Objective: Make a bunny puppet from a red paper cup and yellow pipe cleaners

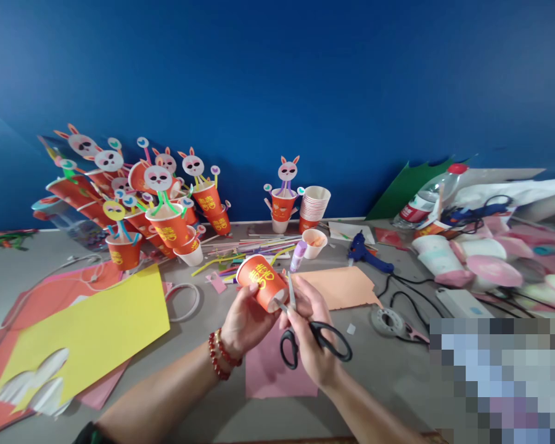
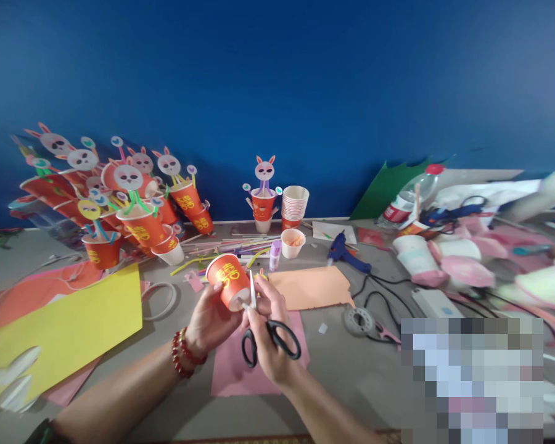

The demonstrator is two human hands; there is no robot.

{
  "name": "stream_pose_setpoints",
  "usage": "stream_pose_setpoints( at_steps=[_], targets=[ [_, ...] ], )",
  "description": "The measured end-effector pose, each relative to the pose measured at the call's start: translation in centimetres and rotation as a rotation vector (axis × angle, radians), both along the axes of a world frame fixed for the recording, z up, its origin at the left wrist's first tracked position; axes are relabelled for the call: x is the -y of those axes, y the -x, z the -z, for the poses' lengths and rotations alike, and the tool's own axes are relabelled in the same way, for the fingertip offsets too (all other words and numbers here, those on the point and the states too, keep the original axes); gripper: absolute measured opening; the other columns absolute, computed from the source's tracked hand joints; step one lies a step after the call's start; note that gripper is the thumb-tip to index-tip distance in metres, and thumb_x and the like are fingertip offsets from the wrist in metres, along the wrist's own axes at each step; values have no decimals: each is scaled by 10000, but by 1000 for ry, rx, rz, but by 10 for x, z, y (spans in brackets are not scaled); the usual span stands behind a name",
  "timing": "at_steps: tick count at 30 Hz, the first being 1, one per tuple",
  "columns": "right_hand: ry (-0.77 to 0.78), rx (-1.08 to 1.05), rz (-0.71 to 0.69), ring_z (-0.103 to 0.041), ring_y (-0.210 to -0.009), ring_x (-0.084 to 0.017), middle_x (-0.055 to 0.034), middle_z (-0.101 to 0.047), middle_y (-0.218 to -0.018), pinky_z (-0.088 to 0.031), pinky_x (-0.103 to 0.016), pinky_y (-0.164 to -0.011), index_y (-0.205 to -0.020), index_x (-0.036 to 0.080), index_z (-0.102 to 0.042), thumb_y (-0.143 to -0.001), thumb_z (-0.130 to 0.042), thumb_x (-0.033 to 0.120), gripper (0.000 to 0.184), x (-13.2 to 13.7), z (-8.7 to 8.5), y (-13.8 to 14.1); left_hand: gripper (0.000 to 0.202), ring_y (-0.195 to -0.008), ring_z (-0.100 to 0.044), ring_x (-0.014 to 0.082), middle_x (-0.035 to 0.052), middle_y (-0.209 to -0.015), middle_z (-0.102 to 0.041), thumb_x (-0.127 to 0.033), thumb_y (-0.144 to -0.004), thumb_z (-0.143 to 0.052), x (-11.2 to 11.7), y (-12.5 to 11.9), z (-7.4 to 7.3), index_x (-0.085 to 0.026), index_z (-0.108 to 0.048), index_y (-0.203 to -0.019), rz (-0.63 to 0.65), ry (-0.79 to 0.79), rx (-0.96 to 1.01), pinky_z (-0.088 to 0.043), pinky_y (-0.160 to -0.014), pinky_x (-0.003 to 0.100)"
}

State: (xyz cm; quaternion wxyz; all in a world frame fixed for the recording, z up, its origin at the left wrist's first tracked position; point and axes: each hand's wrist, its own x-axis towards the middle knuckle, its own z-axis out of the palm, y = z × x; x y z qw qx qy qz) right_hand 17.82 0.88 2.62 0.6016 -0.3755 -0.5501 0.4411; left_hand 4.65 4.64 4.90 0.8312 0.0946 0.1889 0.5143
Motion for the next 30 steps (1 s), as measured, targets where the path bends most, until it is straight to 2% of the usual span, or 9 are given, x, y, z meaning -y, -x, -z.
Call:
stream_pose_setpoints(
  at_steps=[4,8,13,16,19,24,28,30],
  targets=[
    [65,-82,-35,-599,-624,-166,35,-612,-682,-523,-311,-630,-1467,284,-394,-1020,-485,296,456,-2,-6,1,317,-698,-675,211,79,-875,-731,-274,-801,-677,-1,0,5,-124,-654,-1080,11,-23,-1,-531,-623,318],
    [38,3,-15,-622,-655,-183,-3,-655,-754,-524,-317,-605,-1456,273,-422,-1001,-518,319,467,1,-1,-2,388,-799,-707,225,99,-966,-752,-267,-810,-675,-2,1,7,-136,-638,-1173,-3,-28,24,-548,-699,315],
    [38,67,-1,-635,-660,-188,-36,-690,-813,-518,-309,-575,-1434,248,-451,-974,-563,337,482,4,3,-5,368,-917,-725,221,115,-1049,-761,-286,-854,-662,-3,3,7,-130,-636,-1186,-44,4,29,-552,-844,302],
    [95,-28,-24,-631,-667,-180,-16,-683,-783,-514,-309,-616,-1428,239,-443,-982,-549,323,466,1,-1,-2,391,-983,-720,225,117,-1112,-749,-274,-859,-656,-3,3,7,-137,-617,-1224,-53,-10,60,-540,-923,319],
    [196,-210,-71,-604,-619,-167,20,-649,-675,-493,-297,-616,-1430,231,-438,-976,-521,290,465,-7,-6,1,405,-1051,-701,247,132,-1152,-727,-269,-861,-646,-5,3,6,-129,-605,-1239,-62,-31,85,-519,-974,349],
    [350,-432,-164,-555,-548,-157,21,-610,-593,-428,-259,-537,-1363,191,-540,-901,-527,266,468,-16,-11,5,422,-1035,-694,245,132,-1171,-713,-245,-835,-667,-7,4,4,-128,-605,-1236,-146,-53,-6,-531,-908,325],
    [387,-473,-163,-568,-591,-161,13,-620,-626,-455,-272,-590,-1349,198,-559,-907,-548,278,449,-13,-13,8,390,-930,-702,243,119,-1138,-717,-276,-827,-676,-7,4,1,-130,-625,-1185,-130,-127,-62,-546,-807,326],
    [381,-448,-138,-584,-626,-165,14,-629,-648,-465,-275,-616,-1363,205,-544,-928,-556,291,444,-11,-12,9,381,-874,-699,247,123,-1099,-719,-303,-838,-662,-6,4,0,-126,-622,-1173,-105,-157,-80,-540,-712,321]
  ],
)
